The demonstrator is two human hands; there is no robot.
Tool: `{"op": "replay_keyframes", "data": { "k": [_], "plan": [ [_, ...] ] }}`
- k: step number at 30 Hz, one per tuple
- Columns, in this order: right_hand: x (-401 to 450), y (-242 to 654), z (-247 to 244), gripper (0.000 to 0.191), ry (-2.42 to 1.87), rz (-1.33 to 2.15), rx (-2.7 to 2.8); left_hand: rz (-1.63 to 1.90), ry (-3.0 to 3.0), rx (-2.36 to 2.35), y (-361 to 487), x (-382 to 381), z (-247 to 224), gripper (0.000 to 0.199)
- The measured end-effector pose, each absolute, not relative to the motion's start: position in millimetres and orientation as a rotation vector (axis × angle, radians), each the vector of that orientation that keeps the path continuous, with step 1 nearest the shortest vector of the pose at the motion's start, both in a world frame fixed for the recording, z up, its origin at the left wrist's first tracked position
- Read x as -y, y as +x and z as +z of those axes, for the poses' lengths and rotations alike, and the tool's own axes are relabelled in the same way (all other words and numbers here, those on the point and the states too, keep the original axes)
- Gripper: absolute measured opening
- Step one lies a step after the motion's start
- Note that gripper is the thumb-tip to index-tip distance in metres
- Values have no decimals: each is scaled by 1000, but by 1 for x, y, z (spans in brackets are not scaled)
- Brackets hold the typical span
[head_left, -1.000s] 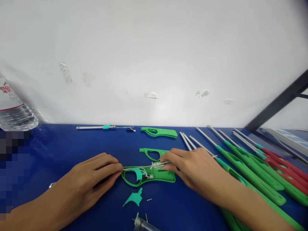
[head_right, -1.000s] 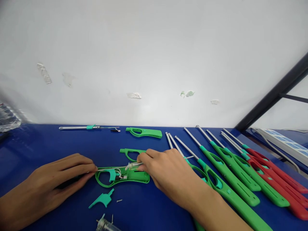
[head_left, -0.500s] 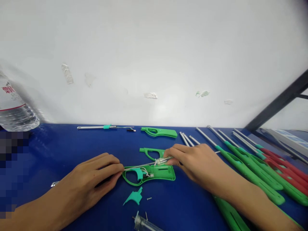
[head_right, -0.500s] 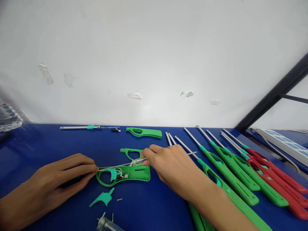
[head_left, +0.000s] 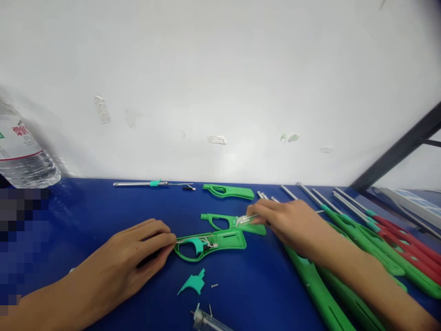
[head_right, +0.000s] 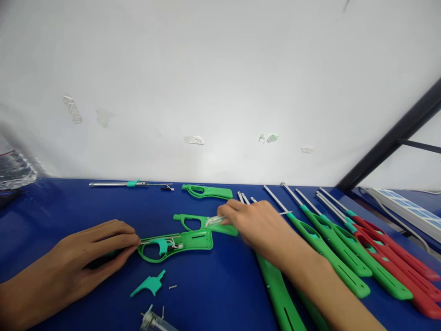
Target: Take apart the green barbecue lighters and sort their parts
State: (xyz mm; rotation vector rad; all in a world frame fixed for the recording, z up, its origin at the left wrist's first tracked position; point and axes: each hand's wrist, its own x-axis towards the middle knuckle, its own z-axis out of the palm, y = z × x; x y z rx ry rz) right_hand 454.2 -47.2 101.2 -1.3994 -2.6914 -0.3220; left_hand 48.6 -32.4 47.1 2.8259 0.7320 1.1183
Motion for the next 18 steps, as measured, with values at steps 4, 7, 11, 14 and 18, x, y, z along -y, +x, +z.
{"op": "replay_keyframes", "data": {
  "k": [4, 7, 11, 14, 18],
  "plan": [
    [42, 473, 109, 36, -1409, -369, 2581, 1063, 2867, -755, 42, 30, 44, 31],
    [50, 460, 108, 28, -1282, -330, 2577, 1044, 2920, -767, 41, 28, 41, 32],
    [66, 427, 99, 27, -1086, -284, 2635, 1173, 3032, -787, 44, 28, 41, 36],
    [76, 410, 93, 38, -1002, -286, 2636, 1181, 3075, -791, 43, 29, 40, 28],
    [84, 397, 87, 45, -872, -280, 2594, 1090, 3125, -706, 35, 34, 38, 24]
  ]
}}
